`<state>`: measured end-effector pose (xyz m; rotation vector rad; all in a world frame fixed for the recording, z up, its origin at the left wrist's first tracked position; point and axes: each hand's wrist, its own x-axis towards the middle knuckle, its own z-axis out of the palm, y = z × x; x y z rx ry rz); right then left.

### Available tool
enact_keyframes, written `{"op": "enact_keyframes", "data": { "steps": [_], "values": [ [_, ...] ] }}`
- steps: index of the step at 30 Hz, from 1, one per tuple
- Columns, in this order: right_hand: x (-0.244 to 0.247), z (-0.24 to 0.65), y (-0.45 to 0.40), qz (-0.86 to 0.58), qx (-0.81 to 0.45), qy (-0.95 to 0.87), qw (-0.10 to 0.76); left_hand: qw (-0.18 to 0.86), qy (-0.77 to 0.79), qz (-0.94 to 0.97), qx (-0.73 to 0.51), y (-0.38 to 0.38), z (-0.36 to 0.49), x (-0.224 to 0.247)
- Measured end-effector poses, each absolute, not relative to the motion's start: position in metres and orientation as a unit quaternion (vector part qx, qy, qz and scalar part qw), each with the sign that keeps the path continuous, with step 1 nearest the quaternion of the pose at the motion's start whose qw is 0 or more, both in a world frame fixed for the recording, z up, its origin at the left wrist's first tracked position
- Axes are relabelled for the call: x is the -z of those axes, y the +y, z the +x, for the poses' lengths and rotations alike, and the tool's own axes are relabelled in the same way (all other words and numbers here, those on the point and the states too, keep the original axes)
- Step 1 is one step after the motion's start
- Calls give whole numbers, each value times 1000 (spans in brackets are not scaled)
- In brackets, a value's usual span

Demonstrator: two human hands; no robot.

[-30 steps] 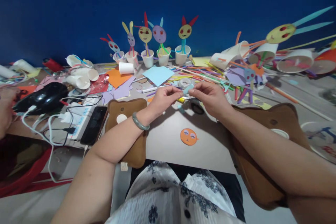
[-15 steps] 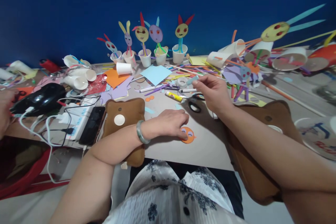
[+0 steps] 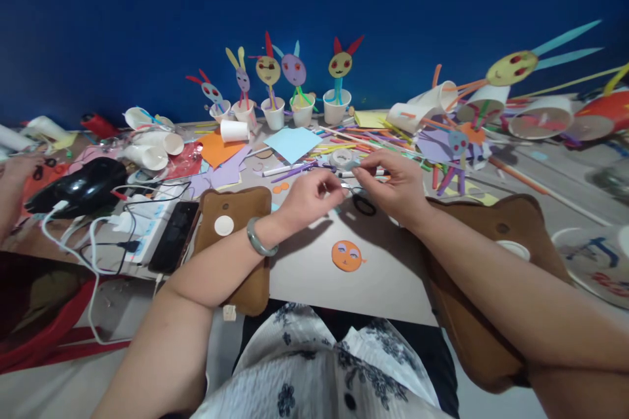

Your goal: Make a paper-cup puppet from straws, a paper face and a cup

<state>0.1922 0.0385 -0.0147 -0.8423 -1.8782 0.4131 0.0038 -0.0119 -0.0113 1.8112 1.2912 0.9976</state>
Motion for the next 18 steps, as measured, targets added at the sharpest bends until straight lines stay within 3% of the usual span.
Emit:
{"op": "enact_keyframes", "data": {
  "steps": [4, 9, 18],
  "values": [
    [12, 190, 35, -326, -238, -800, 444, 355, 476, 613, -521, 3, -5, 14],
    [12, 187, 30, -303, -271, -814, 415, 385, 431, 646, -499, 2, -6, 16],
    [8, 185, 25, -291, -296, -818, 397, 317, 410, 695, -498, 0, -4, 18]
  ]
}}
